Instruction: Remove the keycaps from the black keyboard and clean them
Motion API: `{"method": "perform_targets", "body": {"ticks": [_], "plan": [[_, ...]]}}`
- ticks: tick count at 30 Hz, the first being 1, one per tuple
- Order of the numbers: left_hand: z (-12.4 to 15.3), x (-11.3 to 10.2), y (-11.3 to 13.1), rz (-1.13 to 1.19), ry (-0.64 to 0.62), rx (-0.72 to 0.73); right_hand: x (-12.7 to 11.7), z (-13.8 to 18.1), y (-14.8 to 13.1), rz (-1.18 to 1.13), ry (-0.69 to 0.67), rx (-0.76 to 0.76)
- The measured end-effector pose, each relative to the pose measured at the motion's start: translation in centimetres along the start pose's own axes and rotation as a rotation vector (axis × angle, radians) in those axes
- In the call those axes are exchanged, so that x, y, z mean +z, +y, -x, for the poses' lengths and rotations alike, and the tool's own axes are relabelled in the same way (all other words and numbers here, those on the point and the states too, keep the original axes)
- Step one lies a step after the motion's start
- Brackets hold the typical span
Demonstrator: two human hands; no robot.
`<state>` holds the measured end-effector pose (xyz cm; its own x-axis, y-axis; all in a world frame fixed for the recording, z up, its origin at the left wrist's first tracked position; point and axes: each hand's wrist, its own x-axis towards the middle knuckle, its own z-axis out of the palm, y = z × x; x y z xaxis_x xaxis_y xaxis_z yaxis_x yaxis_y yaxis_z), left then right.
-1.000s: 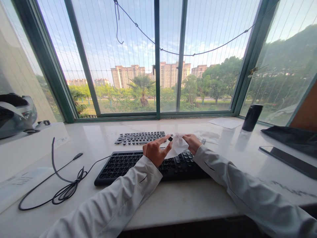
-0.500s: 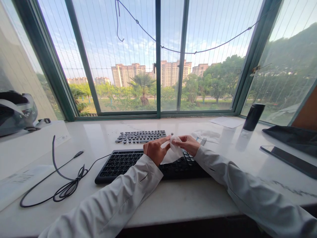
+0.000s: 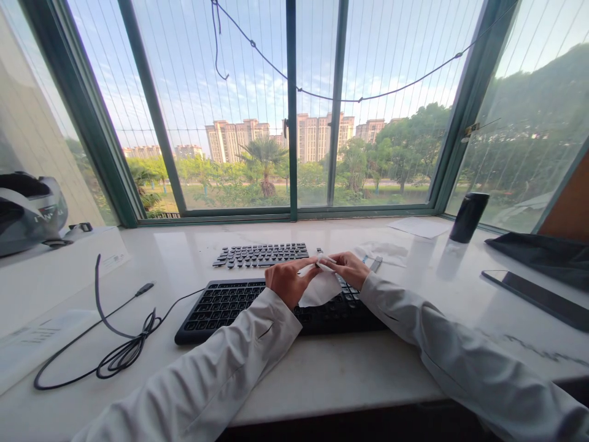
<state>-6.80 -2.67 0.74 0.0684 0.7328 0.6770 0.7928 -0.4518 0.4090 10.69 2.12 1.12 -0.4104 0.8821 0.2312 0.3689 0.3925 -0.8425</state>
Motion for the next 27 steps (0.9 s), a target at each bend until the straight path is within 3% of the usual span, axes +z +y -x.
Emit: {"method": "perform_targets", "body": {"ticks": [12,18,20,24,27], "plan": [[0.0,0.0,0.4,-0.136,-0.017,-0.067,0.4,0.7,-0.4,0.184,0.263,-0.077],[-0.6,-0.2,0.2,0.128,0.03,-0.107,0.0,-0.1,-0.1,-0.172,0.116,0.034],[-0.9,-0.2,0.0,0.213,0.056,-0.123,-0.4,-0.5,0.2,-0.231,0.128,0.066],[-1.2,-0.2,-0.2,0.282,0.095,-0.14,-2.4,-0.9,0.5,-0.157,0.282,0.127],[-1.1,-0.1,-0.3,0.269,0.098,-0.138,-4.8,-0.9,0.8,0.13,0.539,0.11]]}}
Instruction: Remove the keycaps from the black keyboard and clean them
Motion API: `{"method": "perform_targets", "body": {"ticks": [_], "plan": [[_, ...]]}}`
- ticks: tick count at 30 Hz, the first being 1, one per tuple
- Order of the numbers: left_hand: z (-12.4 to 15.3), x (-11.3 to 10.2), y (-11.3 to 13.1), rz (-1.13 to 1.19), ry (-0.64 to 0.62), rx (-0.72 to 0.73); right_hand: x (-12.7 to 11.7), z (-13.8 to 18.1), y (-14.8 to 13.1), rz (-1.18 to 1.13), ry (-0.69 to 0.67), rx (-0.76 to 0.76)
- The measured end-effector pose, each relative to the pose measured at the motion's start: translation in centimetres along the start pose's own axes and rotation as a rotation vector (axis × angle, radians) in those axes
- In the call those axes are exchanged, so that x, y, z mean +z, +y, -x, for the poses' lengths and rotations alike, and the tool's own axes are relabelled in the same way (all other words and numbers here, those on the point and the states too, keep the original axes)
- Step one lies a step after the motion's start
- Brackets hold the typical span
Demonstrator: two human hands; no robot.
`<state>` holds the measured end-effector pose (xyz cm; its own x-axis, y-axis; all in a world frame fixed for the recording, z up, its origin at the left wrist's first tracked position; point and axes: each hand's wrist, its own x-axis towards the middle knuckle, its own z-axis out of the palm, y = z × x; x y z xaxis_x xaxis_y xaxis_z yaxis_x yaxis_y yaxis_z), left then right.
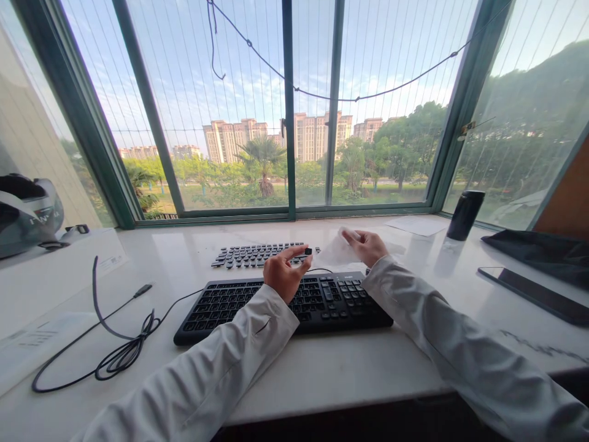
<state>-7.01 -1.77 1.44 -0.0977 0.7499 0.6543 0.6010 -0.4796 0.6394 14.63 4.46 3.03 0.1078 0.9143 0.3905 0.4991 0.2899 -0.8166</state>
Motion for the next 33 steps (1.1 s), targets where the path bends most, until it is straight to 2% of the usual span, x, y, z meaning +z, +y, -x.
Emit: {"method": "perform_targets", "body": {"ticks": [2,4,8,10,12,14,17,19,22,29,33], "plan": [[0.1,0.1,-0.1,-0.01,-0.006,0.013,-1.2,-0.8,0.4,0.19,0.185,-0.045],[0.1,0.2,-0.2,-0.011,-0.016,0.026,-1.9,-1.3,0.9,0.301,0.266,-0.029],[0.1,0.1,-0.2,-0.01,-0.021,0.041,-2.1,-1.5,1.9,0.521,0.202,0.02],[0.0,0.1,-0.1,-0.015,-0.032,0.051,-1.9,-1.1,1.8,0.64,0.227,-0.042],[0.0,0.0,0.0,-0.02,-0.065,0.053,-1.7,-0.5,1.2,0.665,0.267,-0.176],[0.1,0.0,0.0,-0.01,-0.119,0.059,-1.3,0.3,0.1,0.582,0.2,-0.372],[0.2,0.1,0.1,0.051,-0.225,0.082,-0.6,1.5,-1.5,0.385,-0.06,-0.653],[0.3,0.1,0.1,0.079,-0.286,0.081,-0.2,2.0,-2.0,0.297,-0.193,-0.755],[0.3,0.2,0.1,0.059,-0.335,0.053,0.3,2.4,-1.9,0.246,-0.295,-0.803],[0.4,0.6,0.0,0.089,-0.439,0.059,0.5,2.1,-1.1,0.274,-0.385,-0.788],[0.5,0.9,-0.5,0.064,-0.451,0.076,0.3,2.0,-1.2,0.321,-0.432,-0.79]]}}
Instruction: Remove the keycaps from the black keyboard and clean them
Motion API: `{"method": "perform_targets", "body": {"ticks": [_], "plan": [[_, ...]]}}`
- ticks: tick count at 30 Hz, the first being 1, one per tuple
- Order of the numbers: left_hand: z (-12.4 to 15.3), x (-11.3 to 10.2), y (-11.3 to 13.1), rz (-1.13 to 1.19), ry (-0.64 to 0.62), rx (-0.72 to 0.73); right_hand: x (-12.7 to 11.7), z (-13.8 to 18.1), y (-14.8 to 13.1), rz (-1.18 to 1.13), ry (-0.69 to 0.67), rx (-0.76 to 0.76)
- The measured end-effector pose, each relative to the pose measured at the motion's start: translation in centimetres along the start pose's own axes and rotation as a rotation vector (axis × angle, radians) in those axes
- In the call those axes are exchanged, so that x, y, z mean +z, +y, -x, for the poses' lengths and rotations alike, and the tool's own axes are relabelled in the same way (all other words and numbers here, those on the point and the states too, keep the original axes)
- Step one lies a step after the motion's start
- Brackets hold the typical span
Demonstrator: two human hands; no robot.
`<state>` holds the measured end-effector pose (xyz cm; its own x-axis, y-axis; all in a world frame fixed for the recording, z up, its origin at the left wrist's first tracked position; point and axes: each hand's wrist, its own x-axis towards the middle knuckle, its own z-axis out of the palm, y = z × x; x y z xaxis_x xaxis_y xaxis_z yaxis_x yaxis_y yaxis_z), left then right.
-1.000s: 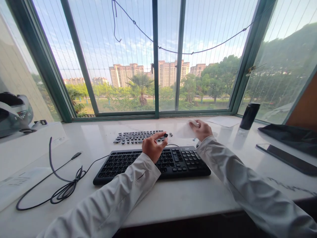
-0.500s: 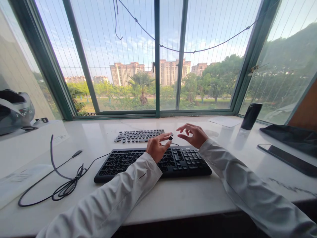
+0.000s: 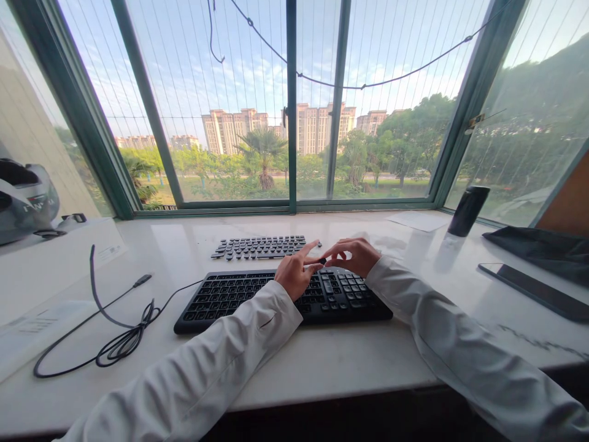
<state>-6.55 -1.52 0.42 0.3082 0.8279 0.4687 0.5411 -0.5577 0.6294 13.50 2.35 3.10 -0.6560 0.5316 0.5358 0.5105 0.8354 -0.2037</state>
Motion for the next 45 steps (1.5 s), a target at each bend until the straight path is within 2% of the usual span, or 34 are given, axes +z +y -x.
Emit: {"method": "perform_targets", "body": {"ticks": [6,10,26,36,39,42,45], "plan": [[0.3,0.1,-0.5,-0.186,0.011,0.004,-0.1,0.5,1.1,-0.005,-0.245,0.088],[0.5,0.1,-0.3,-0.275,0.01,0.011,0.4,0.8,1.9,-0.016,-0.32,0.152],[0.9,0.3,0.3,-0.365,-0.067,0.091,0.5,1.0,2.2,0.017,-0.339,0.138],[1.2,0.6,0.1,-0.47,-0.214,0.275,0.6,1.1,2.1,0.084,-0.342,0.134],[1.2,0.7,0.5,-0.519,-0.232,0.253,0.1,1.0,1.0,0.16,-0.387,0.091],[1.2,0.8,1.1,-0.558,-0.237,0.21,-0.3,0.8,-0.6,0.339,-0.483,0.034],[1.2,0.8,1.7,-0.595,-0.244,0.177,-0.4,0.6,-2.1,0.49,-0.531,0.051]]}}
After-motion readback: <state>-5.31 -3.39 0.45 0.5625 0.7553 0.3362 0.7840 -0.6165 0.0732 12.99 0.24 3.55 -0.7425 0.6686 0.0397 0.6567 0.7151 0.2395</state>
